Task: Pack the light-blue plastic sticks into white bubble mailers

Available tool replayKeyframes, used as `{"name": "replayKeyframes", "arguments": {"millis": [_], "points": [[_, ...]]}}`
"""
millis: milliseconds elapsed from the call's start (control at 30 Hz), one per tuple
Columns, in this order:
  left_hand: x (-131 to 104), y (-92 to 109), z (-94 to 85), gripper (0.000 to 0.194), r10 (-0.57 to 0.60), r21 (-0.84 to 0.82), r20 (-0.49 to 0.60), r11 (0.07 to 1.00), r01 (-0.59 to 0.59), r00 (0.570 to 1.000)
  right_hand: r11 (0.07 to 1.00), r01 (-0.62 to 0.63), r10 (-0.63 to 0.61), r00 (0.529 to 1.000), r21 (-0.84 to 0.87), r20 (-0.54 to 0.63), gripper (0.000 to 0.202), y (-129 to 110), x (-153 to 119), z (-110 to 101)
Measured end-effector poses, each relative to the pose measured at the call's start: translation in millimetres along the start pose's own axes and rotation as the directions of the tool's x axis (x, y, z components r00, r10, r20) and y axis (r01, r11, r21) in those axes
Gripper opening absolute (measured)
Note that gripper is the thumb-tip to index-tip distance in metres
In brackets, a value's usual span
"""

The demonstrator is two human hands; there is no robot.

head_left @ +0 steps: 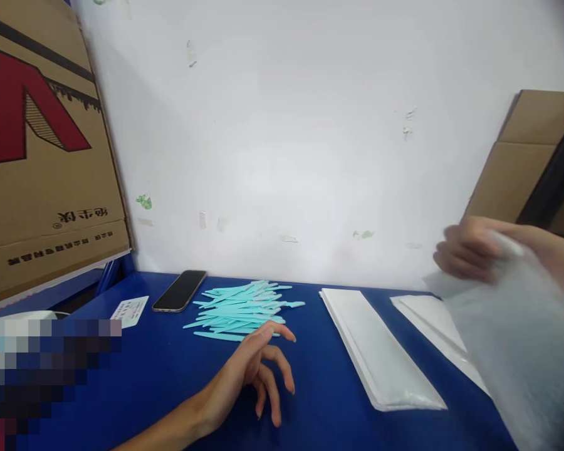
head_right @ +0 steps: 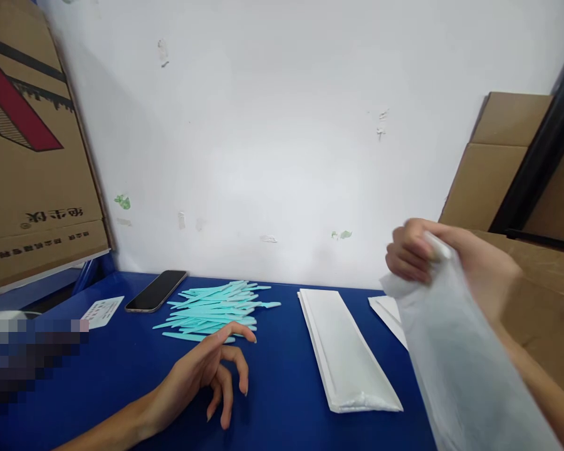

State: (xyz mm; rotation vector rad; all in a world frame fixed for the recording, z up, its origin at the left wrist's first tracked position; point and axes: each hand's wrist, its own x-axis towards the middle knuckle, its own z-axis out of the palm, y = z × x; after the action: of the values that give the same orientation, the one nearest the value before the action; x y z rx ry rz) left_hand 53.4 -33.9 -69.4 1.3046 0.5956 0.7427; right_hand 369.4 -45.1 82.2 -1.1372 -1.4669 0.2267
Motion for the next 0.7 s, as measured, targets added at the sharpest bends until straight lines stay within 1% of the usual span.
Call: {"name": "replayKeyframes", "arguments": {"millis": [33,67,100,133,200,233,267,333,400,433,500,600,700], "points": [[0.5,-0.8,-0.4,0.050,-0.004,0.003,0.000,1.000,0.004,1.000,0.995,-0.091,0.085,0.989,0.049,0.124,0.066,1.0,10.4,5.0],[0.8,-1.2,-0.8,0.050,-0.007,0.006,-0.002,1.000,0.007,1.000,0.985,-0.168,0.151,0.948,0.038,0.280,0.062,4.3,20.4,11.1],[1.0,-1.1,-0.9,0.050,-0.010,0.010,-0.004,1.000,0.010,1.000,0.979,-0.202,0.185,0.913,0.009,0.364,0.059,10.5,29.5,18.2],[1.1,-0.9,-1.0,0.050,-0.013,0.015,-0.003,1.000,0.013,1.000,0.977,-0.209,0.201,0.890,-0.025,0.409,0.059,19.4,37.7,25.7],[1.0,-0.6,-1.2,0.050,-0.016,0.023,-0.002,1.000,0.016,1.000,0.973,-0.195,0.230,0.829,-0.123,0.509,0.059,44.5,50.3,41.8],[1.0,-0.9,-1.4,0.050,-0.016,0.025,-0.001,1.000,0.016,1.000,0.966,-0.180,0.253,0.790,-0.183,0.558,0.056,59.2,54.5,50.3],[1.1,-1.6,-1.7,0.049,-0.015,0.025,0.000,1.000,0.015,1.000,0.956,-0.158,0.278,0.753,-0.246,0.597,0.048,74.3,57.4,59.1],[1.7,-3.9,-3.0,0.049,-0.007,0.025,0.001,1.000,0.007,1.000,0.927,-0.092,0.321,0.694,-0.363,0.644,0.026,102.6,59.2,77.4],[2.9,-6.2,-4.6,0.049,0.002,0.022,0.001,1.000,-0.002,1.000,0.884,-0.015,0.361,0.656,-0.467,0.662,0.024,125.3,57.0,95.8],[3.6,-7.0,-5.3,0.049,0.007,0.021,0.000,1.000,-0.007,1.000,0.858,0.025,0.378,0.646,-0.513,0.663,0.026,134.3,54.9,104.5],[4.6,-7.5,-6.2,0.049,0.014,0.017,-0.001,1.000,-0.013,1.000,0.798,0.103,0.400,0.647,-0.594,0.649,0.029,147.7,49.5,119.5],[5.0,-6.6,-6.1,0.049,0.015,0.009,-0.006,1.000,-0.015,1.000,0.706,0.212,0.392,0.677,-0.675,0.623,0.033,159.6,40.3,132.8],[4.9,-6.8,-5.8,0.048,0.000,0.010,-0.010,1.000,0.000,1.000,0.633,0.296,0.351,0.714,-0.715,0.606,0.032,164.8,32.3,134.8]]}}
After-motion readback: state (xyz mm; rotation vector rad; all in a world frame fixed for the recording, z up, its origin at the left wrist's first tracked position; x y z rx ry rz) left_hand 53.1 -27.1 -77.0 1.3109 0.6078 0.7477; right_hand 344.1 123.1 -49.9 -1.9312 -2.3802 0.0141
